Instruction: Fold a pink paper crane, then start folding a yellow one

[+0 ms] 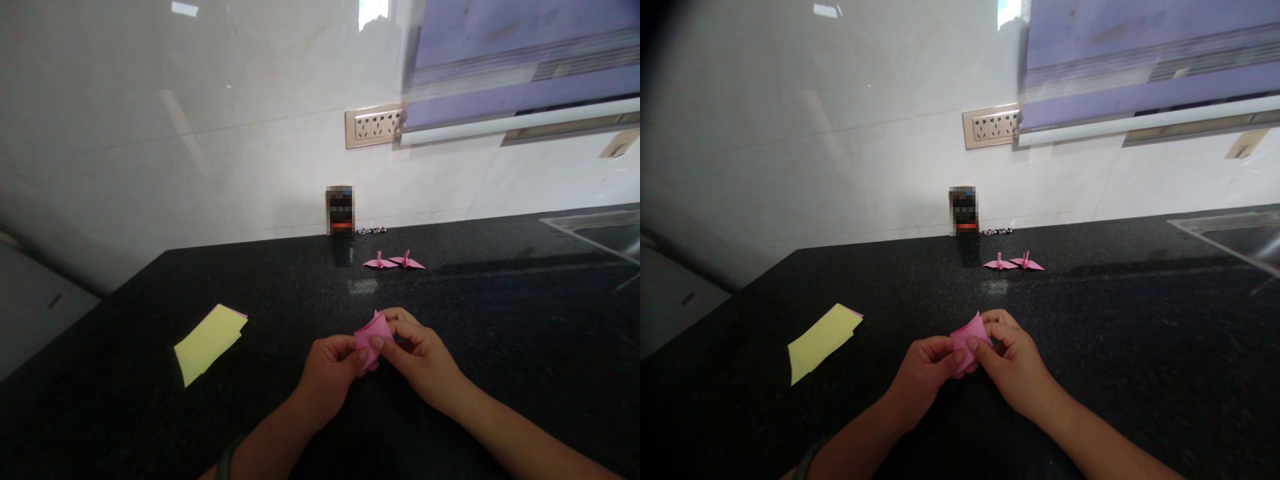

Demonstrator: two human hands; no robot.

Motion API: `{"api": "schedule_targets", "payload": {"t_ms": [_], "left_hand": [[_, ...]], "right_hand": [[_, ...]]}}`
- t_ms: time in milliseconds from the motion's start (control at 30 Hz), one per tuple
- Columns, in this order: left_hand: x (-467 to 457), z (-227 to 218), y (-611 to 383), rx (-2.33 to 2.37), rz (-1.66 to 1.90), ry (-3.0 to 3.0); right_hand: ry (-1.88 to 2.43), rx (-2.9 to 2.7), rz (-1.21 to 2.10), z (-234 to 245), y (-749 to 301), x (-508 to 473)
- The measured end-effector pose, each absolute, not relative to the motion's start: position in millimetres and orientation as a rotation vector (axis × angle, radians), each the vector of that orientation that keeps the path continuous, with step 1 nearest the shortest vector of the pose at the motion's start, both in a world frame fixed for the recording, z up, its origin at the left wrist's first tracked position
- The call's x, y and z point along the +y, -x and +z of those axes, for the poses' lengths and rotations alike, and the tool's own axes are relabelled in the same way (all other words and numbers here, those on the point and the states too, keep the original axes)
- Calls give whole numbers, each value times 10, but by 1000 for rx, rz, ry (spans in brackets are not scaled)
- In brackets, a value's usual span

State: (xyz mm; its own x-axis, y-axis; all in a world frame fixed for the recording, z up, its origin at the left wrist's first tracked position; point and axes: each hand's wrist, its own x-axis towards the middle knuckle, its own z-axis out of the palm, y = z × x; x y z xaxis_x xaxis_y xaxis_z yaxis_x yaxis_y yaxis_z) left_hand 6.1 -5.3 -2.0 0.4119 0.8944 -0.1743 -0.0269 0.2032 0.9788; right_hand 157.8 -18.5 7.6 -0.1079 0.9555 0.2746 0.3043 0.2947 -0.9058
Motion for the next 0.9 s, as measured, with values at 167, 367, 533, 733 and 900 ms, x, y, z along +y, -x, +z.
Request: {"api": "schedule_targets", "payload": {"t_ms": [167,367,533,733,900], "left_hand": [[-42,-37,-46,945,779,-1228],[-42,-68,-41,946,766,-1236],[-38,-71,-37,949,767,-1254],[-41,-16,-52,962,765,-1204],[-39,14,-60,940,792,-1162]], "right_hand": [[1129,-1576,1038,105,-1584,-187],[1080,-1443,1212,134,-1581,-208],[1073,-1450,1223,122,-1578,-203],[1082,-1542,1133,148,-1577,-202],[1091,-1696,951,150,-1566,-221]]}}
